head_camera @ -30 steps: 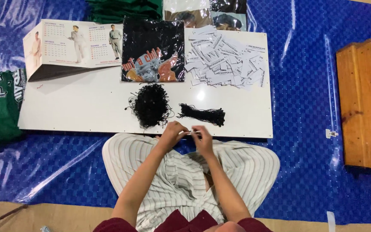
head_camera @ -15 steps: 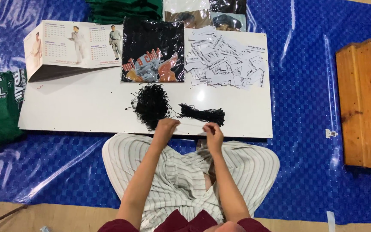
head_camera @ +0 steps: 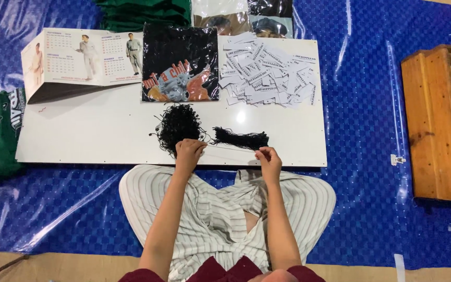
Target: The person picks black cable ties from a pile and aligns them in their hand.
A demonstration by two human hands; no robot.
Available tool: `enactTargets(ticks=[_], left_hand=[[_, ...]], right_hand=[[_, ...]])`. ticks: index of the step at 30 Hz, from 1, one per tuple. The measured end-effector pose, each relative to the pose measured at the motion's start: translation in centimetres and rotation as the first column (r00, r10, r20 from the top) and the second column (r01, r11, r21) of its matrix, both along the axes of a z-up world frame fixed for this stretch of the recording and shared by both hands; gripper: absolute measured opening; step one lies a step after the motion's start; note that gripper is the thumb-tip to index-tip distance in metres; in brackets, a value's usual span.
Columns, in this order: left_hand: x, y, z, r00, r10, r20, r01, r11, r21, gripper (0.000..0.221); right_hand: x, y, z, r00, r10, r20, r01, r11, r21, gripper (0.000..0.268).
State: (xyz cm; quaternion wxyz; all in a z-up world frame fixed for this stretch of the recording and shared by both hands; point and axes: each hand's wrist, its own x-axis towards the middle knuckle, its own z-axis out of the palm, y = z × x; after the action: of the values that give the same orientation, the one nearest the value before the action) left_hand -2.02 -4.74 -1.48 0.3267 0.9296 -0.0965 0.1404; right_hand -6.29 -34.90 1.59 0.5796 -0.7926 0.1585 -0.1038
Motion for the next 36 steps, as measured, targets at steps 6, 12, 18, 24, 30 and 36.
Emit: enactTargets(ticks=[6,12,18,24,30,36], left_hand=[[2.0,-1.9,-2.8,0.997,-0.042,-0.058,0.046,0.996,0.081,0.011],[5.0,-3.9,-3.7,0.989,-0.084,-0.123,0.103,0.982,0.158,0.013],[6.0,-4.3,-4.2,0.973,-0.091,-0.214,0.143,0.96,0.24,0.011],[5.4,-3.0,-1.5,0.966,-0.077,-0.245,0.118,0.981,0.157,0.016],[4.3,0.5,-3.5,0.992,0.006,-0.127,-0.025,0.988,-0.151,0.013],[-1.6,1.6,2.4,0.937,0.192,-0.291,-0.317,0.818,-0.48,0.01]], right_hand=[[1.6,-1.8,-1.6,0.989,-0.136,-0.065,0.132,0.989,-0.074,0.014],[3.6,-3.0,-0.7,0.984,-0.151,-0.094,0.131,0.973,-0.19,0.016],[5.3,-3.6,-3.1,0.993,-0.101,-0.069,0.076,0.952,-0.295,0.017],[5.0,-3.3,-3.3,0.99,-0.097,-0.1,0.063,0.953,-0.296,0.016],[4.4,-4.2,-4.3,0.986,-0.161,-0.054,0.132,0.927,-0.351,0.019],[2.6,-2.7,-2.5,0.992,-0.129,0.01,0.127,0.955,-0.267,0.016]])
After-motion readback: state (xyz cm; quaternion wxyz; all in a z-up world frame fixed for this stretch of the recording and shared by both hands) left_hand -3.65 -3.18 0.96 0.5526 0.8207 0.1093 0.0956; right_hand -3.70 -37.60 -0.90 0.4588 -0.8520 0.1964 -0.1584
